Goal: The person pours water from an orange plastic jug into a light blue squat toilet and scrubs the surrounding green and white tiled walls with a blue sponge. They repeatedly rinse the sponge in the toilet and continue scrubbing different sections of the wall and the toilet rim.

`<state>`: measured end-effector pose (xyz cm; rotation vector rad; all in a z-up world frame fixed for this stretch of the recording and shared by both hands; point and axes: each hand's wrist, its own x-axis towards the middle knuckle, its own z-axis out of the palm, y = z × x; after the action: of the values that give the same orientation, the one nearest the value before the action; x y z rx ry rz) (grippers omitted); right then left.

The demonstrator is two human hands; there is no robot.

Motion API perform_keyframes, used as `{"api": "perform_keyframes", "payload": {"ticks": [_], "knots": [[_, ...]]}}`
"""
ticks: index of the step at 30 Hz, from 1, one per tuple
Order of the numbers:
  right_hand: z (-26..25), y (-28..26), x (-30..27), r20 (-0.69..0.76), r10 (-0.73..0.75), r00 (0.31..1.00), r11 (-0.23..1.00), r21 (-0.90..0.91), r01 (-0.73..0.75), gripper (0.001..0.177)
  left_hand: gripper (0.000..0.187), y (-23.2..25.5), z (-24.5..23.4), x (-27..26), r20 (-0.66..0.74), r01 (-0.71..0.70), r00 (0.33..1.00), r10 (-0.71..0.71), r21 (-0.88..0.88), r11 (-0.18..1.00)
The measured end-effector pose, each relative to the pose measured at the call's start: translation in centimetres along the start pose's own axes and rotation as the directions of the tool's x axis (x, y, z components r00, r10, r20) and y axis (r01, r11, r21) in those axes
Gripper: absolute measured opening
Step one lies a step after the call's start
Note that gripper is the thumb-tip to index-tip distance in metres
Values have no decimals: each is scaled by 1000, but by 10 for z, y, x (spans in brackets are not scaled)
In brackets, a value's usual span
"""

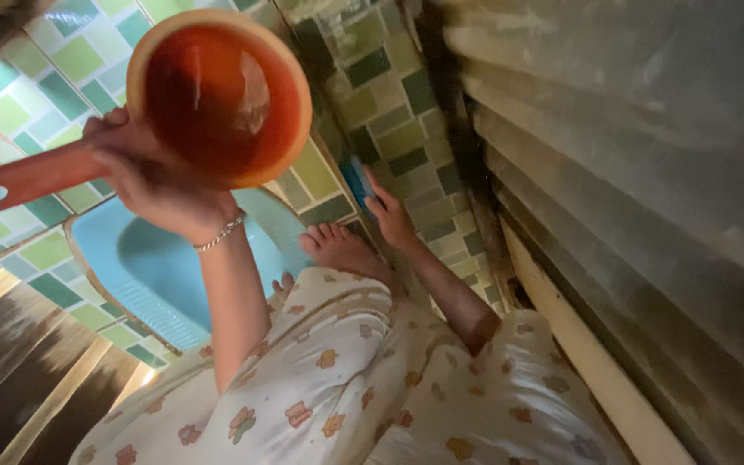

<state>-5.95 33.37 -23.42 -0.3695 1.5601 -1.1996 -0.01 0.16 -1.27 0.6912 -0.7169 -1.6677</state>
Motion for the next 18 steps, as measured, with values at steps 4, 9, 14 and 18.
{"api": "perform_keyframes", "payload": {"ticks": [4, 9, 14, 18], "knots": [[-3, 41, 36, -90, 349, 933, 937, 1, -350, 60, 40, 5, -9, 10, -12, -55, 998, 56, 37, 998], [-18, 77, 89, -92, 110, 990, 969, -214, -127, 53, 38, 2, -16, 6, 0, -22, 1000, 22, 9, 1000], [-7, 43, 57, -100, 249, 963, 914, -303, -268, 47, 37, 5, -16, 9, -10, -33, 999, 33, 22, 999], [-11, 18, -12, -72, 290, 954, 922, -246, -299, 55, 36, 1, -15, 10, 0, -14, 1000, 14, 14, 1000]]}}
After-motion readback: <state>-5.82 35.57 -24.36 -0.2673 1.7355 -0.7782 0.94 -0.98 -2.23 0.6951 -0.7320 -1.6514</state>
